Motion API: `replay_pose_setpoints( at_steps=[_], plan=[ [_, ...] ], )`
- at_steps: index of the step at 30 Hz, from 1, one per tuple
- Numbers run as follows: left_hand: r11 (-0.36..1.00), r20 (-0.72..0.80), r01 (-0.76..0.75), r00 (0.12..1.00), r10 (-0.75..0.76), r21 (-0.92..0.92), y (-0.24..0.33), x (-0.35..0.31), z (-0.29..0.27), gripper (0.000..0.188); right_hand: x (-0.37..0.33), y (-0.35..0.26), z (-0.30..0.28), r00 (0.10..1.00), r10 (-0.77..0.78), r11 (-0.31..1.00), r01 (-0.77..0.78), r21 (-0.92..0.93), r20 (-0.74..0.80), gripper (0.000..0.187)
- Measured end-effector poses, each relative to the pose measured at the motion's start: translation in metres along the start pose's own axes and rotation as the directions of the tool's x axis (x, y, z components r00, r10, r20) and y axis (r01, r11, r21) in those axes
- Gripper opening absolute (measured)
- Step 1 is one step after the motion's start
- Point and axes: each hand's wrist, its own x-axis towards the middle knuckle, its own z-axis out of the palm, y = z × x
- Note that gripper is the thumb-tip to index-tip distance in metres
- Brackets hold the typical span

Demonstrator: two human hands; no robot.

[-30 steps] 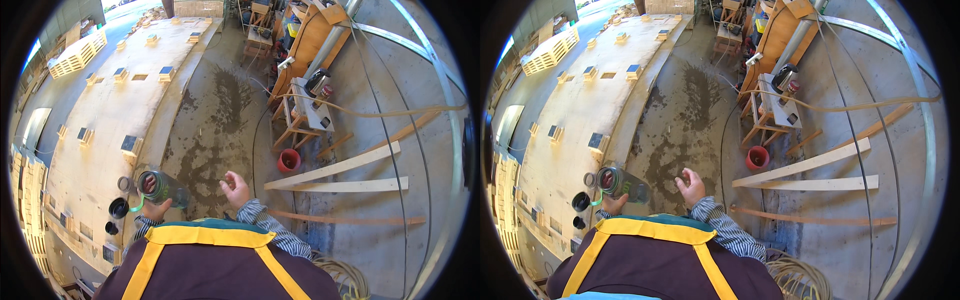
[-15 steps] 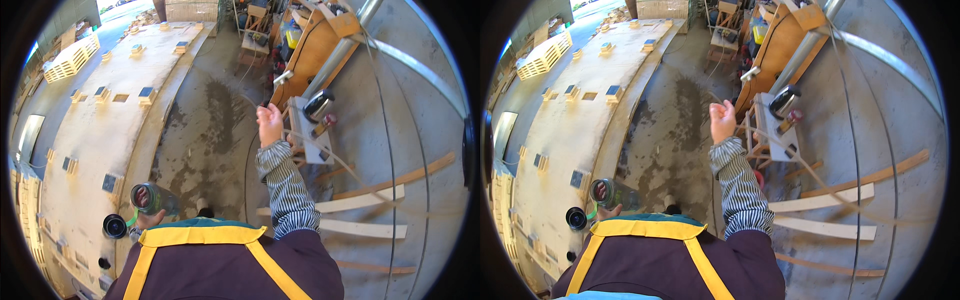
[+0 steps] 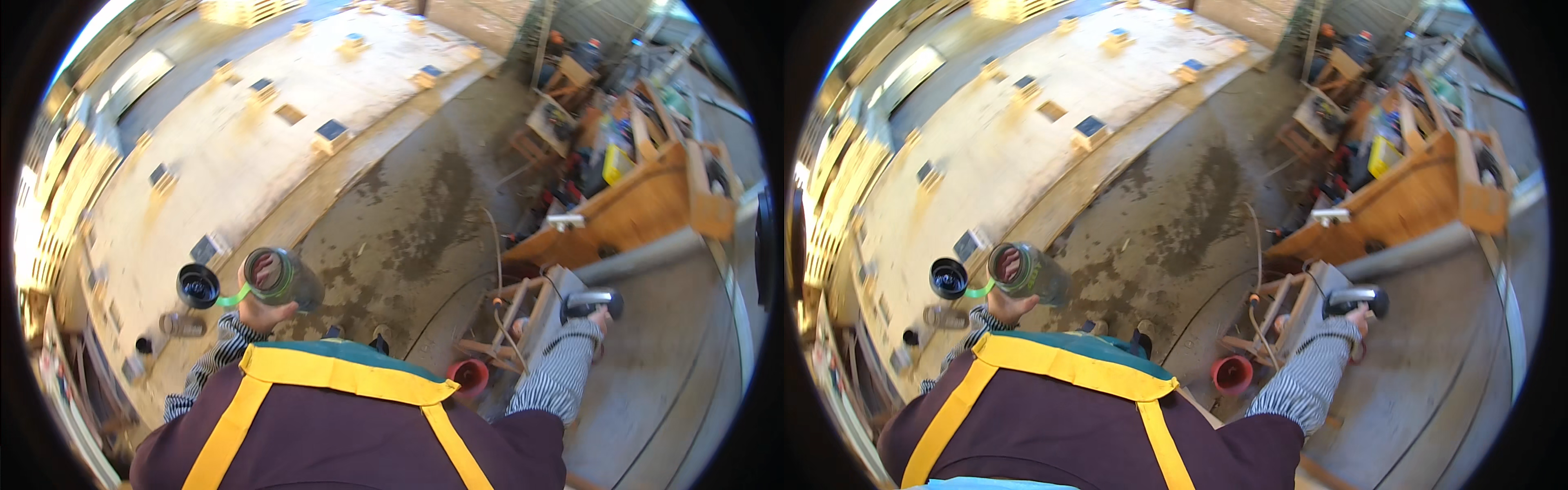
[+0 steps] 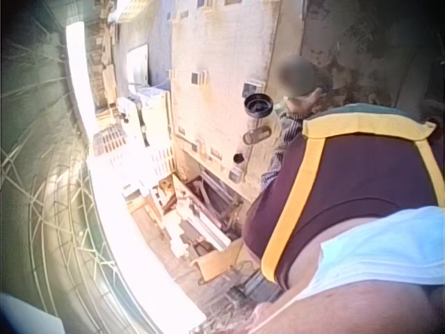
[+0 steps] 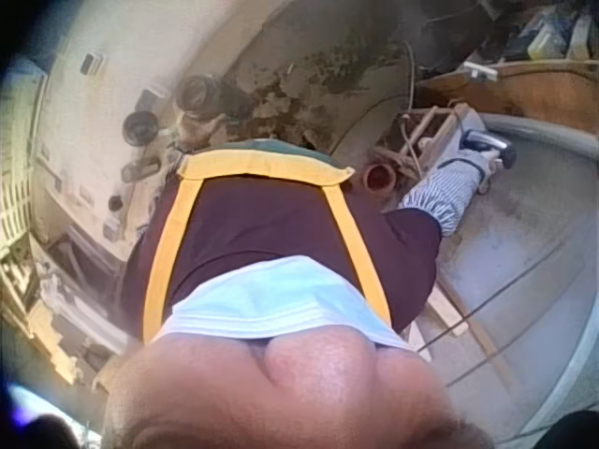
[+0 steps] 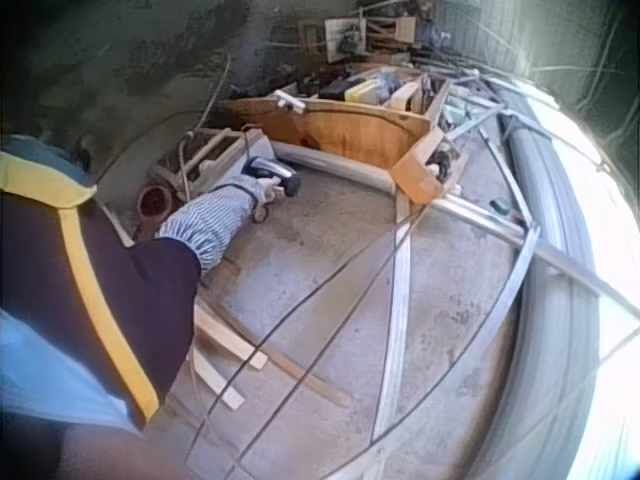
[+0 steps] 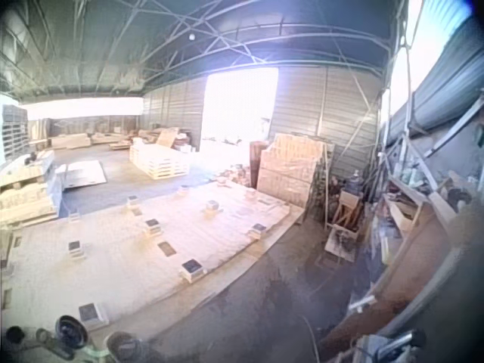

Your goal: The person opens a water bottle, pours hot water from an electric kettle into it, and then refills the kettle from a large water jug. The person places the kettle on its base and walks through the workshop.

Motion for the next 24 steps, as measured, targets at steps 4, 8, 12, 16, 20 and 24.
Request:
replay_pose_setpoints(
  at_steps=[4, 8, 12, 16, 20, 24],
  plan=[
    [0.981, -0.111, 0.11, 0.99, -0.093, 0.162, 0.014, -0.007, 0.033, 0.099, -0.013, 0.024, 0.026, 0.97, 0.22, 0.959, -0.196, 0.205, -0.102, 0.069],
    [0.936, 0.046, 0.111, 0.99, -0.134, 0.334, 0.011, -0.008, 0.049, 0.096, -0.038, 0.061, 0.034, 0.925, -0.063, 0.986, 0.0, -0.166, -0.375, 0.06],
    [0.923, 0.088, 0.351, 0.926, -0.368, 0.159, -0.008, -0.011, 0.063, 0.093, -0.073, 0.071, 0.039, 0.964, 0.227, 0.969, -0.237, -0.068, -0.139, 0.078],
    [0.978, 0.176, 0.184, 0.964, -0.2, 0.102, -0.032, 0.001, 0.073, 0.08, -0.111, 0.064, 0.031, 0.909, 0.415, 0.91, -0.415, -0.007, -0.035, 0.08],
    [0.991, 0.194, 0.136, 0.972, -0.134, 0.004, -0.038, 0.011, 0.089, 0.086, -0.128, 0.07, 0.016, 0.903, 0.429, 0.902, -0.429, 0.053, 0.013, 0.079],
    [0.982, 0.232, 0.186, 0.956, -0.178, -0.016, -0.026, 0.016, 0.097, 0.09, -0.131, 0.086, 0.005, 0.868, 0.496, 0.868, -0.496, 0.01, 0.008, 0.076]
  ],
)
